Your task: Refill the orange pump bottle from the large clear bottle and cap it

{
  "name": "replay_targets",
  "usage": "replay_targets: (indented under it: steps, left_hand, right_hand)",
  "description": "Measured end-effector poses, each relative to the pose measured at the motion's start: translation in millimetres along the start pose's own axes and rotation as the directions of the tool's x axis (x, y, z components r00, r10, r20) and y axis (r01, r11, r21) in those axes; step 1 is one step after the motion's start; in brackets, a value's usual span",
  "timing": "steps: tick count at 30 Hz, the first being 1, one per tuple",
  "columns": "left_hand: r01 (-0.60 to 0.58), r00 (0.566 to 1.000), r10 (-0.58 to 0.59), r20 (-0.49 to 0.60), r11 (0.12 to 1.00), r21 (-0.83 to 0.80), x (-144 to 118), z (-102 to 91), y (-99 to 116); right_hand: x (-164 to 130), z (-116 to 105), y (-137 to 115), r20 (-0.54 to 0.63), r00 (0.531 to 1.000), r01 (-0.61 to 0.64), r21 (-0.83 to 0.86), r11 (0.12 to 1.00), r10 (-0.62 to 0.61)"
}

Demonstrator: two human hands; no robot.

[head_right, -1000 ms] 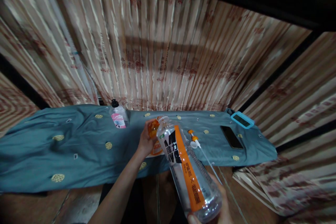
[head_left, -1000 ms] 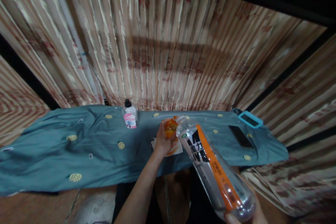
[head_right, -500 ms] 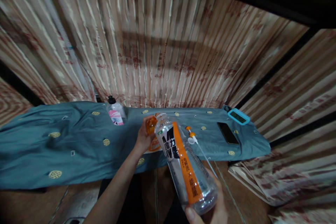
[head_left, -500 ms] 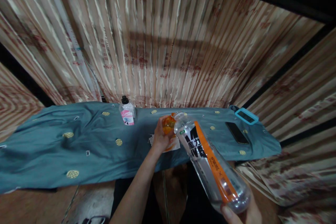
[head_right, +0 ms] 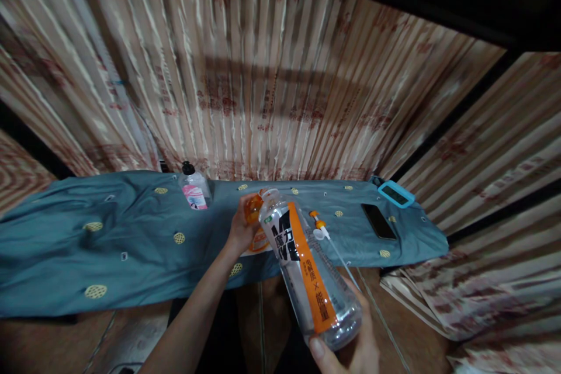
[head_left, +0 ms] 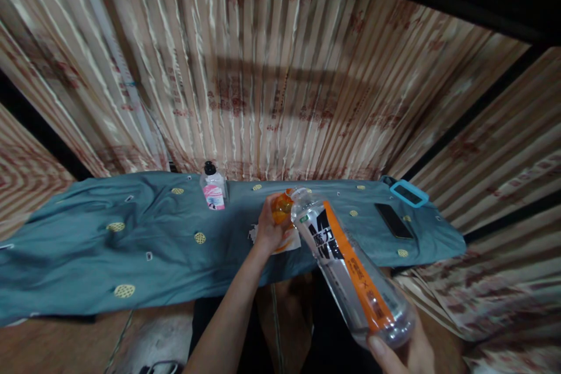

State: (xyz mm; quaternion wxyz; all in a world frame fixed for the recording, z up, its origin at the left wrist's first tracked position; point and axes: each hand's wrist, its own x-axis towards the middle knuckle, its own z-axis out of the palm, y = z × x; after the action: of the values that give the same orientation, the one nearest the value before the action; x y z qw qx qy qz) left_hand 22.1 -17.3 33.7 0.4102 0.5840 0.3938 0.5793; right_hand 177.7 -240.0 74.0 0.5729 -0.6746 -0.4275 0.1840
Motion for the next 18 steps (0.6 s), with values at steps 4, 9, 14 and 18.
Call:
replay_targets:
  steps: [4, 9, 14, 18]
  left_hand:
    - [-0.008, 1.000, 0.008, -0.007, 1.000, -0.005, 0.5, 0.4, -2.1]
    - [-0.014, 1.000, 0.014, -0.007, 1.000, -0.018, 1.1, 1.6, -5.4]
    - [-0.022, 1.000, 0.021, -0.019, 1.000, -0.016, 1.1, 2.4, -7.9]
    - [-0.034, 0.999, 0.033, -0.023, 0.999, -0.017, 0.9, 2.6, -8.0]
  right_hand:
    - [0.4, 0.8, -4.0, 0.010, 1.000, -0.012, 0.002, 1.000, 0.012]
    - [0.7, 0.2, -6.3, 0.009, 1.000, -0.027, 0.000, 1.000, 0.027]
    - [0.4, -0.8, -5.2, 0.021, 1.000, -0.021, -0.004, 1.000, 0.021]
    - [0.5, 0.9, -5.6, 0.027, 0.999, -0.019, 0.034, 0.999, 0.018]
